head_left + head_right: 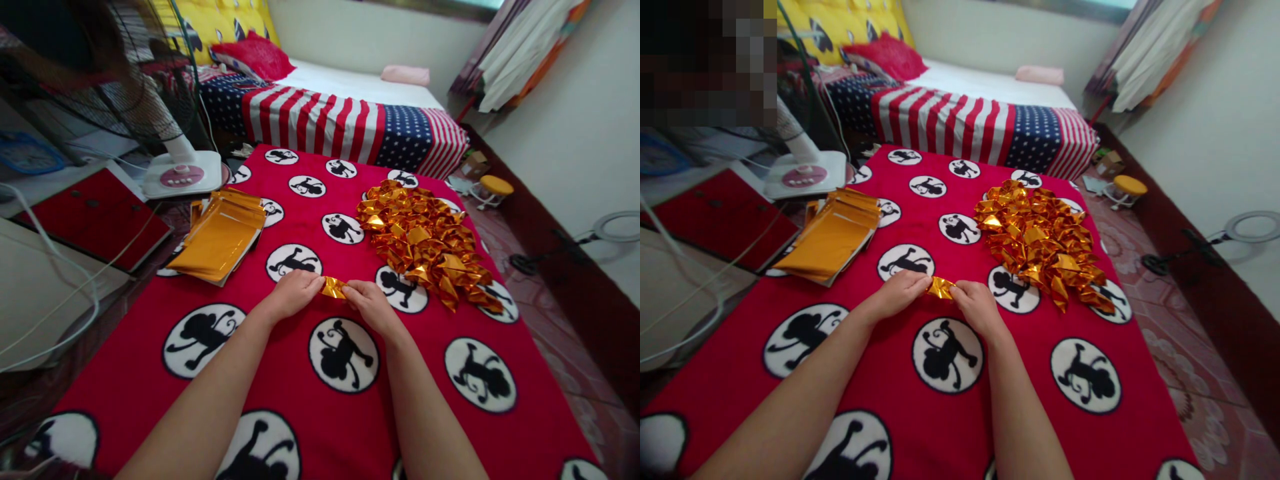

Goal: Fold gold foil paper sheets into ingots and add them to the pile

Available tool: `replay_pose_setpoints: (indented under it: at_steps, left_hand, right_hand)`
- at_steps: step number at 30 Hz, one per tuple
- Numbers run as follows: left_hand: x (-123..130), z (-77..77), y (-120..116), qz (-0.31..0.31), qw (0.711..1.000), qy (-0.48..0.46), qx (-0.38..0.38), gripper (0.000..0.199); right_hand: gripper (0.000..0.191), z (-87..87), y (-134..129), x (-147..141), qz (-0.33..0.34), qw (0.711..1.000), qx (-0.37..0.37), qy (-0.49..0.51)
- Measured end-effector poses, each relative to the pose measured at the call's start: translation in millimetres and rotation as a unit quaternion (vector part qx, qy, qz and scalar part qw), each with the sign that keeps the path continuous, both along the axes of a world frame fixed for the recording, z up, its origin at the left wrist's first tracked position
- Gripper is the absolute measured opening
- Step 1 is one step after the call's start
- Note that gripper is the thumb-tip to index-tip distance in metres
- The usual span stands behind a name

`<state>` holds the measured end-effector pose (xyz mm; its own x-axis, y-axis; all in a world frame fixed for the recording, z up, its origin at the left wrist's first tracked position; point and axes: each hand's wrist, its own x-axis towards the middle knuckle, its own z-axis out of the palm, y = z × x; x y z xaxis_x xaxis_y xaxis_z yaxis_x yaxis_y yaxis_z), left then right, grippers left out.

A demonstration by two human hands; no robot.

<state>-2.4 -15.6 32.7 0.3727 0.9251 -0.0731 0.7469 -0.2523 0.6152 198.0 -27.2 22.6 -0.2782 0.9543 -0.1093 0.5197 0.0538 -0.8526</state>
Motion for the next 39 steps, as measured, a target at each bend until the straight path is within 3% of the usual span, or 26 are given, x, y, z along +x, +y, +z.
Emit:
replay_pose_setpoints:
  at_steps: [7,13,20,31,39]
  left_hand:
    - [0.3,-0.6,-1.3,-0.005,1.0,0.011,-0.005,0.044]
    - [0.0,-1.5,-1.3,0.001,0.996,-0.079,-0.04,0.042]
    - [0.0,-15.6,0.5,0.006,0.959,-0.253,-0.131,0.039]
    - [1.5,-18.0,1.1,-0.003,0.963,-0.245,-0.116,0.042]
    - [4.1,-20.6,0.6,0.007,0.942,-0.306,-0.137,0.04]
  right_hand:
    - [0.036,-3.6,1.3,1.3,0.017,0.981,-0.1,0.166]
    - [0.035,-0.8,1.1,0.1,0.01,0.978,-0.118,0.172]
    - [0.034,-0.7,0.9,-1.7,-0.001,0.965,-0.14,0.22]
    - [0.036,-5.5,-0.7,-5.9,-0.069,0.934,-0.166,0.307]
    - [0.034,-5.3,-2.2,-5.5,-0.051,0.924,-0.157,0.344]
